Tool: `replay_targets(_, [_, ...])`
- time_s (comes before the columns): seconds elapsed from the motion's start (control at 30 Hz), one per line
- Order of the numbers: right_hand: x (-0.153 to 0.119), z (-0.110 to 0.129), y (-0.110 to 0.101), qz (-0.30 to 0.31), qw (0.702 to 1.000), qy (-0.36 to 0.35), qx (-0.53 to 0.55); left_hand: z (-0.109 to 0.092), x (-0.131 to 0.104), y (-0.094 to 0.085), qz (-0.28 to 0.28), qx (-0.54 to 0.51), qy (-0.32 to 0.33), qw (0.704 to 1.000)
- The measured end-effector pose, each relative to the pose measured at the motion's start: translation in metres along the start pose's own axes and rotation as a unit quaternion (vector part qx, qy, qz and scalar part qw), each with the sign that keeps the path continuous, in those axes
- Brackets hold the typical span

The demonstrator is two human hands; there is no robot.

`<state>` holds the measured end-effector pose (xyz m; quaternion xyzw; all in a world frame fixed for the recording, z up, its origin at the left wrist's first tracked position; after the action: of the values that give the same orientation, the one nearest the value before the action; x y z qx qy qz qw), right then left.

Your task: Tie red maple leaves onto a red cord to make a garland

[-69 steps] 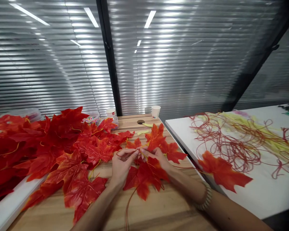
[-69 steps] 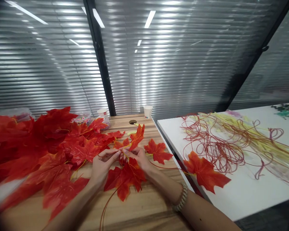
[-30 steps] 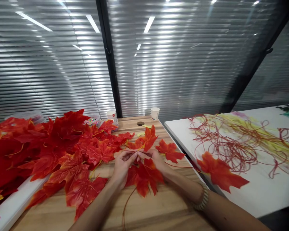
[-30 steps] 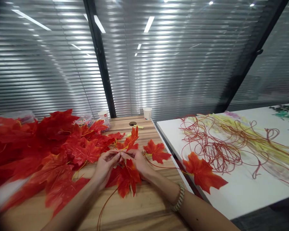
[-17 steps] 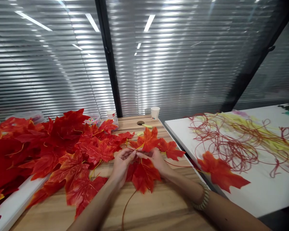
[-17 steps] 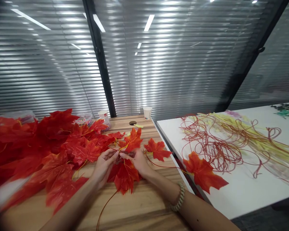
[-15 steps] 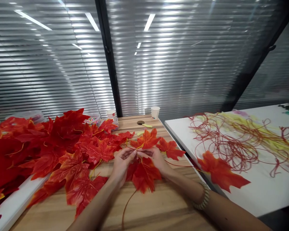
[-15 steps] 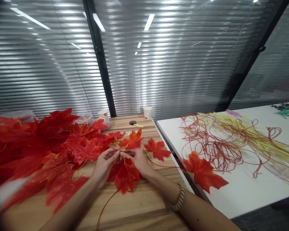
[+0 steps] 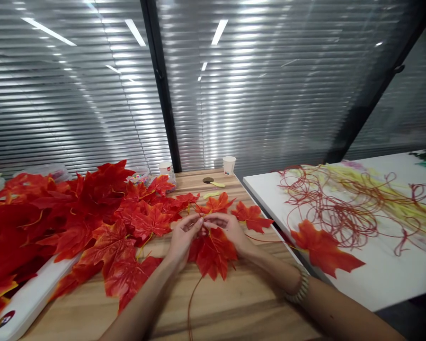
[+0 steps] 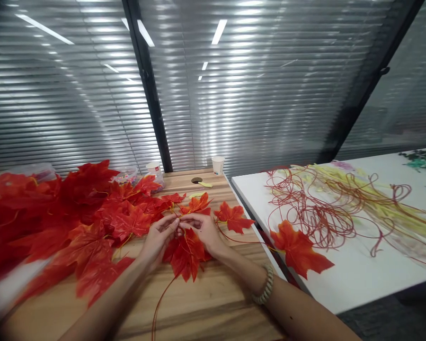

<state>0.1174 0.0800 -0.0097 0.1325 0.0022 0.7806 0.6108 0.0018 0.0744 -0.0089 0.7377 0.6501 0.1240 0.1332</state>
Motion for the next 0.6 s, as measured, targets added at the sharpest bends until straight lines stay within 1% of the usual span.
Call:
replay_targets(0.1, [-0.001, 0.004, 0.001, -0.008, 1.0, 0.001, -0.006, 0.001, 0.001, 0.0, 0.014, 0.0, -0.004, 1.0])
replay_targets(0.27, [-0.004, 0.012, 0.005, 0.004, 1.0, -0.008, -0.017, 0.001, 0.001, 0.002, 0.032, 0.0, -0.012, 0.999])
replay_targets(0.4, [-0.003, 0.012, 0.003, -0.001, 1.0, -0.011, -0.02, 0.001, -0.002, 0.007, 0.06, -0.019, -0.041, 0.997])
replay_targets(0.6, [0.0, 0.021, -0.009, -0.053, 0.998, -0.015, -0.021, -0.004, -0.006, 0.012, 0.116, -0.075, -0.087, 0.987])
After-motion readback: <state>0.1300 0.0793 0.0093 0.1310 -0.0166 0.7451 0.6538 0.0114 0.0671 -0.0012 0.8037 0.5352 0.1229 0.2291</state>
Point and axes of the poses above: each hand's wrist, its own x-axis towards the middle knuckle, its own y-axis out of the palm, z = x × y, the point moved 7 cm from there along x, towards the middle knuckle, and after that the axes turned 1 degree about y, right-handed, at the moved point
